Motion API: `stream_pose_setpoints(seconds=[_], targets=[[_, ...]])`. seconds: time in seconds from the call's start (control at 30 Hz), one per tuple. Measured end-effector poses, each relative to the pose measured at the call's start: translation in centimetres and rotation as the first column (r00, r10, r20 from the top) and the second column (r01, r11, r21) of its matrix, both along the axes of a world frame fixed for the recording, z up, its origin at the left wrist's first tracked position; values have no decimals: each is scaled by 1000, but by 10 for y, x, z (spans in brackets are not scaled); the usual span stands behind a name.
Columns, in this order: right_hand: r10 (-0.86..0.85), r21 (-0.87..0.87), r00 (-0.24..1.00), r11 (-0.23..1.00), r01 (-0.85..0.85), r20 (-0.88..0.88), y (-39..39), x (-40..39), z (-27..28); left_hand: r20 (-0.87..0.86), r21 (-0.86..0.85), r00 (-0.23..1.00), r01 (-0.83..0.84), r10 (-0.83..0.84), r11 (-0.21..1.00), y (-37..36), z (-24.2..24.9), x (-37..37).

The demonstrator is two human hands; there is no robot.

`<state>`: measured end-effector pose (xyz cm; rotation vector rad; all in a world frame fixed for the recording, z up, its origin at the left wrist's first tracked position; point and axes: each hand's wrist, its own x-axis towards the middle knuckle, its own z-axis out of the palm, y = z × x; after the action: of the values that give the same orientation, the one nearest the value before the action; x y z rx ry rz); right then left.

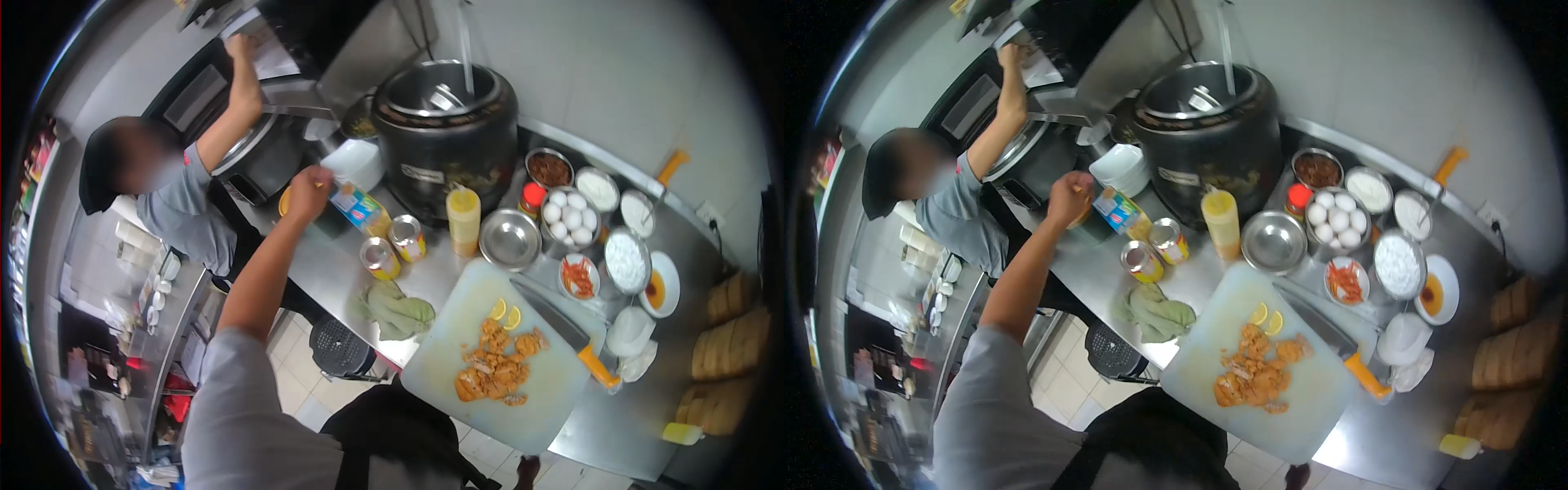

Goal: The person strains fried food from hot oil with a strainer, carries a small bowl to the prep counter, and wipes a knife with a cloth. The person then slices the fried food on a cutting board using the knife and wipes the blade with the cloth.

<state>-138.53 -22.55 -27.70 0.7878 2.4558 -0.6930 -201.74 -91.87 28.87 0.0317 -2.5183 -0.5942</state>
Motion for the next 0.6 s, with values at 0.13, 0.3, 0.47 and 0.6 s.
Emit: stream_pose_setpoints(seconds=[0.13, 0.3, 0.47, 0.6], targets=[[-672, -288, 735, 689, 665, 88, 0, 27, 118, 186, 137, 983, -17, -8, 990, -41, -32, -94], [-715, -254, 697, 663, 704, 62, 16, 98, 201, 597, -309, 794, 97, 113, 946, -47, -38, -131], [-887, -448, 424, 308, 840, 185, -26, 67, 314, 704, -477, 700, 342, 119, 810, -55, -43, -153], [-835, -369, 550, 511, 777, 2, -73, 44, 343, 652, -464, 755, 470, -70, 751, -67, -37, -151]])
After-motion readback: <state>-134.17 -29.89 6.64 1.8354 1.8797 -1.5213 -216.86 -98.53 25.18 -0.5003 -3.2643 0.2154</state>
